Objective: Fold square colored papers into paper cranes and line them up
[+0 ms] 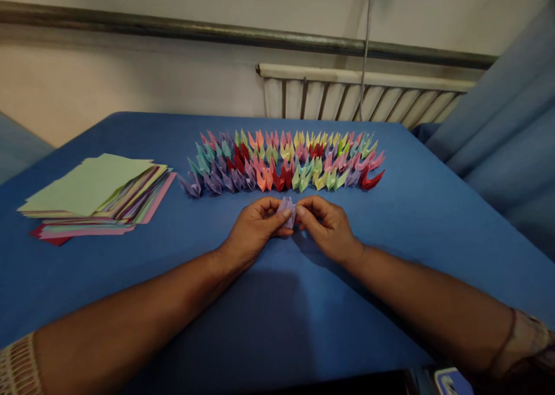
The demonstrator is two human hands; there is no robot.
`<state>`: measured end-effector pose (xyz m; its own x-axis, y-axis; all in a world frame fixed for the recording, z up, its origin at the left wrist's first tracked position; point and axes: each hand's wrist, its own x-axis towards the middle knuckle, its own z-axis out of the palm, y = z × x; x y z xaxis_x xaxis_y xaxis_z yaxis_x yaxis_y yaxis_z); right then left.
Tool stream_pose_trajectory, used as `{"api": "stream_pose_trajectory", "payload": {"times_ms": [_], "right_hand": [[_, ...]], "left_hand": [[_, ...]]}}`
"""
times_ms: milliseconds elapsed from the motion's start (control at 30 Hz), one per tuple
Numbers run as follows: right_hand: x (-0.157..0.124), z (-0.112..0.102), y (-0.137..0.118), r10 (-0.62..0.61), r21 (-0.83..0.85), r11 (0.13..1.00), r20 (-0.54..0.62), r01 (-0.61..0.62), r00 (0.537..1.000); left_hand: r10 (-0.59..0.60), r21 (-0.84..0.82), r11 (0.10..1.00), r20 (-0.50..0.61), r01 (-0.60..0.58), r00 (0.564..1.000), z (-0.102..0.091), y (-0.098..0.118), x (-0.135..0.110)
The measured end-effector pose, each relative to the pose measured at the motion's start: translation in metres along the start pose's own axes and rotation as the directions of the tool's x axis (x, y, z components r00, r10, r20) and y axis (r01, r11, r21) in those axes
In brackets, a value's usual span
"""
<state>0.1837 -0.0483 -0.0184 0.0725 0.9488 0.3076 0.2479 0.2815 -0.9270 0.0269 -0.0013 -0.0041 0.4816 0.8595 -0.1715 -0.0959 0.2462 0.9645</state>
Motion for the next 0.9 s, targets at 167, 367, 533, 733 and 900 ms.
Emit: {"api": "stream_pose_trajectory", "payload": {"times_ms": [167, 367, 533, 733, 900], "right_hand": [[0.0005, 0.0, 0.0007, -0.053, -0.048, 0.998, -0.037, 0.052, 0.998], [0.0011, -0.0024, -0.0007, -0.098, -0.07, 0.993, -0.056, 0.094, 0.994], [0.001, -0.0037, -0.0018, -0.098, -0.051, 0.994, -0.052, 0.096, 0.994], [0.0019, -0.0034, -0.0019, -0.065, -0.075, 0.995, -0.024, 0.063, 0.998], [0.0047, -0.0021, 0.0027, 0.042, 0.085, 0.996, -0.006, -0.041, 0.999]], "left_hand": [[0.015, 0.02, 1.0, 0.029, -0.015, 0.999, 0.0005, -0.002, -0.0014], [-0.018, 0.024, 1.0, 0.041, 0.017, 0.999, 0.0003, -0.0017, -0.0018], [-0.014, 0.031, 0.999, 0.031, 0.013, 0.999, 0.002, 0.0012, -0.003], [-0.036, 0.009, 0.999, 0.058, 0.035, 0.998, 0.0023, 0.0007, -0.0038], [-0.031, -0.057, 0.998, 0.017, 0.032, 0.999, -0.001, -0.0011, 0.0011]]}}
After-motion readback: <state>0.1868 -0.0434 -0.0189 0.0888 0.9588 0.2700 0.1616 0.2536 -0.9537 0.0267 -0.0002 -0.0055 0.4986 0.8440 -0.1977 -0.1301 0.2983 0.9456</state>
